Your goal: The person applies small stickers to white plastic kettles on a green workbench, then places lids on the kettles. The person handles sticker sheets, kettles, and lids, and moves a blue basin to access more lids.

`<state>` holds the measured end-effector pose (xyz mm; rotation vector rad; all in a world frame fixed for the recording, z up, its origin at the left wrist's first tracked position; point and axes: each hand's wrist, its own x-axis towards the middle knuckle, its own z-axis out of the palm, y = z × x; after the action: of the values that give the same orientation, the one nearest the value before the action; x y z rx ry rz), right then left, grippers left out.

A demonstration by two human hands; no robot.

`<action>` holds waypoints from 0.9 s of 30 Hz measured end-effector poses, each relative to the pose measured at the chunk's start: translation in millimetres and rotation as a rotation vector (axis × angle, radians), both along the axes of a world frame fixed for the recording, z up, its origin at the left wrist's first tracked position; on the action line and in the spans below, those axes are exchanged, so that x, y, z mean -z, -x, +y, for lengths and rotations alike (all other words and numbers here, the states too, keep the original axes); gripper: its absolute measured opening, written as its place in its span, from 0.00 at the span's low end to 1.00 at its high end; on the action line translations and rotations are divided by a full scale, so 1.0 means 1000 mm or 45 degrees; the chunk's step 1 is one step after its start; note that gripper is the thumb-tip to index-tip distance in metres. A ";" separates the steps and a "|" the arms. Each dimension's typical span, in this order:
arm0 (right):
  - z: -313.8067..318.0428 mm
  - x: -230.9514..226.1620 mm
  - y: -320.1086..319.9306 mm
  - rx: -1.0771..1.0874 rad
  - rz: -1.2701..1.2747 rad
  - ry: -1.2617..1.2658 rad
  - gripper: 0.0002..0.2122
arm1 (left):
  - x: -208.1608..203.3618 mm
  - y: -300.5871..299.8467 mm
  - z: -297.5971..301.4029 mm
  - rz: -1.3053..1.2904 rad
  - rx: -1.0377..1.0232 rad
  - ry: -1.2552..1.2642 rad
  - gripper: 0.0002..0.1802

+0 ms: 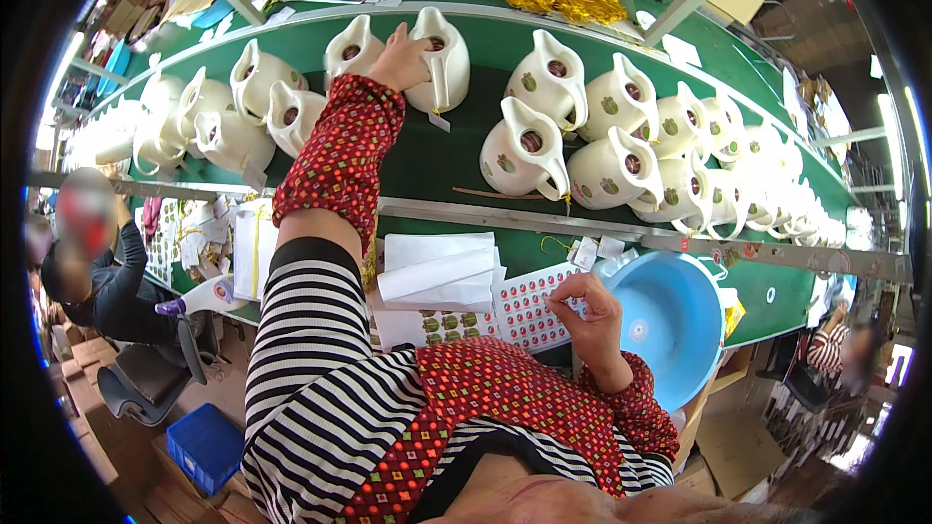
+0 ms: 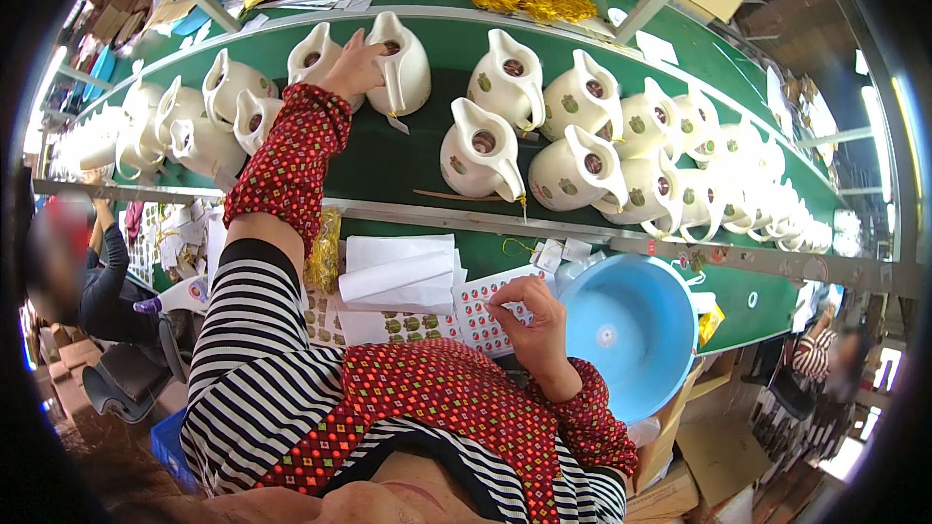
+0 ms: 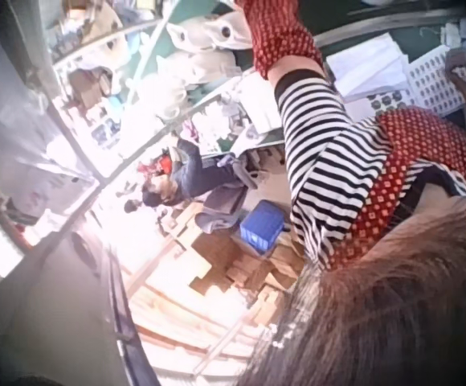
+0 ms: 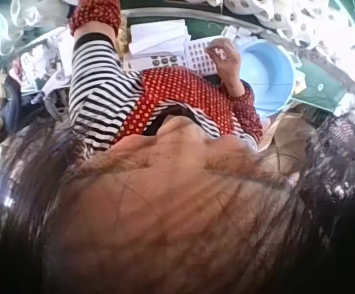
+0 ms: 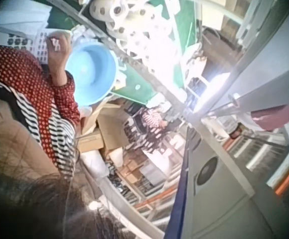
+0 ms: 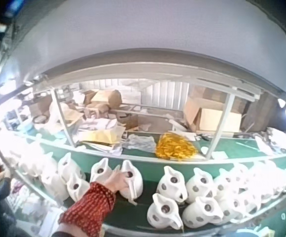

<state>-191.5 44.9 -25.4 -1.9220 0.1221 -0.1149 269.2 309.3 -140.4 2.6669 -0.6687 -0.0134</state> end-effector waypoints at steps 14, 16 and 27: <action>0.036 -0.077 -0.026 -0.779 0.215 -0.342 0.06 | -0.076 0.195 0.037 1.311 -0.238 0.831 0.25; 0.048 -0.062 -0.015 -0.706 0.502 -0.705 0.02 | -0.097 0.254 0.026 1.436 -0.286 1.030 0.24; 0.061 -0.049 0.016 -0.541 0.731 -0.511 0.06 | -0.022 0.317 0.031 1.765 -0.240 0.914 0.28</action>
<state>-207.4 106.1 23.1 -1.4923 0.1061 0.6995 -47.6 340.8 -118.2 1.4564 0.0746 -1.1695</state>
